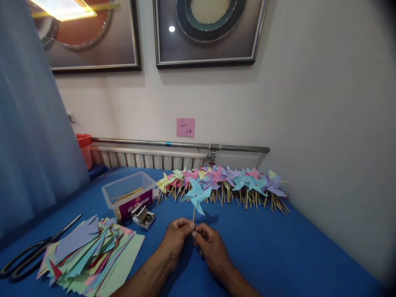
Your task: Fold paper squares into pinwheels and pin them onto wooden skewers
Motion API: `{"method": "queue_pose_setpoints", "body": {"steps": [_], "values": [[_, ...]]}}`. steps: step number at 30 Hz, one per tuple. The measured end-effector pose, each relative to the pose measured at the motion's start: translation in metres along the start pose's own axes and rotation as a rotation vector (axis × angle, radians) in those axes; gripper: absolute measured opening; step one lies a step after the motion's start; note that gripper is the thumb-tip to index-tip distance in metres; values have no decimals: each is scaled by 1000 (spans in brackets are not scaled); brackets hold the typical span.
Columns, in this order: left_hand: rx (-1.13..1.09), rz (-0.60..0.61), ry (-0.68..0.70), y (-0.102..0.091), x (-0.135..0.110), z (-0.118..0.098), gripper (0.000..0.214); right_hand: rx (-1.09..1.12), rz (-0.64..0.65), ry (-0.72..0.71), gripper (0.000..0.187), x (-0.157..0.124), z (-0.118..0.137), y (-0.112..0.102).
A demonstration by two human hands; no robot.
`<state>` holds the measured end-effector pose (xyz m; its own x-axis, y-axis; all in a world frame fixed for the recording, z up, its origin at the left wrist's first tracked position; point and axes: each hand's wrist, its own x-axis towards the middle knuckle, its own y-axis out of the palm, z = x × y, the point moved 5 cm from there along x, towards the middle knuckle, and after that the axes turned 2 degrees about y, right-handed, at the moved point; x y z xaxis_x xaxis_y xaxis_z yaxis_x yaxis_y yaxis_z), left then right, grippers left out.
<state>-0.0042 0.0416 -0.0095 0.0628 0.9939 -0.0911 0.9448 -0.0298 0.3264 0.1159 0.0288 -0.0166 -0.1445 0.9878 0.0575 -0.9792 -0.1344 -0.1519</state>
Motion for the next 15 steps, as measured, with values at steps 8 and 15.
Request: {"method": "queue_pose_setpoints", "body": {"steps": [8,15], "values": [[63,-19,-2,1,1,4,37,-110,-65,10,16,0,-2,-1],[270,-100,94,-5,5,4,28,-353,-146,-36,15,-7,11,-4]]}}
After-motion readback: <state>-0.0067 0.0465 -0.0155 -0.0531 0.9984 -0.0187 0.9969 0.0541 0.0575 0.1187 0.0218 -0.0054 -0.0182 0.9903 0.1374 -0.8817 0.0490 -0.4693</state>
